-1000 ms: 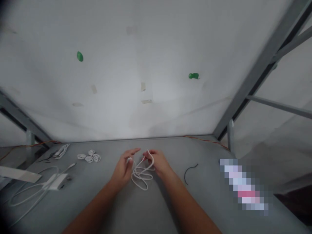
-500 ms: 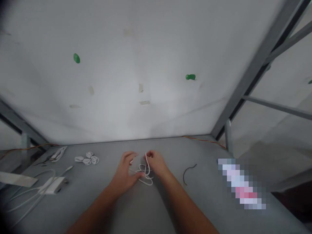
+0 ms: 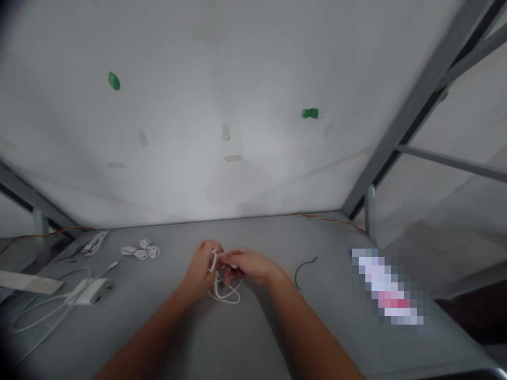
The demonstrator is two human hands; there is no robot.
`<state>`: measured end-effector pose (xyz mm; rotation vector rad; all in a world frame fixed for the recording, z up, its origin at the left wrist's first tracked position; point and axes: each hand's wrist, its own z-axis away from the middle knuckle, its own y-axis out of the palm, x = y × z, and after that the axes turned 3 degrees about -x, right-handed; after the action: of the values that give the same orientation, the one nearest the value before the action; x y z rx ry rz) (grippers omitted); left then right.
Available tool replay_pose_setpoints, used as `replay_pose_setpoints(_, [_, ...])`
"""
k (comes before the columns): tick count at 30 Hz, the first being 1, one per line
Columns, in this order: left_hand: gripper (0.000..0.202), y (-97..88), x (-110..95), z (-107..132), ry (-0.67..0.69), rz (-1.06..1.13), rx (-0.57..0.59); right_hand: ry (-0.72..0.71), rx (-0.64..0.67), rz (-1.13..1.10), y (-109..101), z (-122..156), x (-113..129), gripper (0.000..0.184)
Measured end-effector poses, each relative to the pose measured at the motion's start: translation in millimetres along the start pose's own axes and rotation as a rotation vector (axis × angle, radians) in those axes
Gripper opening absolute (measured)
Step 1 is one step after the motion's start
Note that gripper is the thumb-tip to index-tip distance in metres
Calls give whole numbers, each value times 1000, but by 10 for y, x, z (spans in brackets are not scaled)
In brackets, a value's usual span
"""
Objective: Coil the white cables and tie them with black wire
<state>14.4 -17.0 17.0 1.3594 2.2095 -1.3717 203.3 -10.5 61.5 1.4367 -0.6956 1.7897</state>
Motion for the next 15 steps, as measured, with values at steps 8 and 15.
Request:
replay_pose_setpoints(8, [48, -58, 271, -73, -475, 139, -326, -266, -19, 603, 24, -21, -152, 28])
replay_pose_setpoints(15, [55, -29, 278, -117, -678, 494, -131, -432, -215, 504, -18, -110, -147, 24])
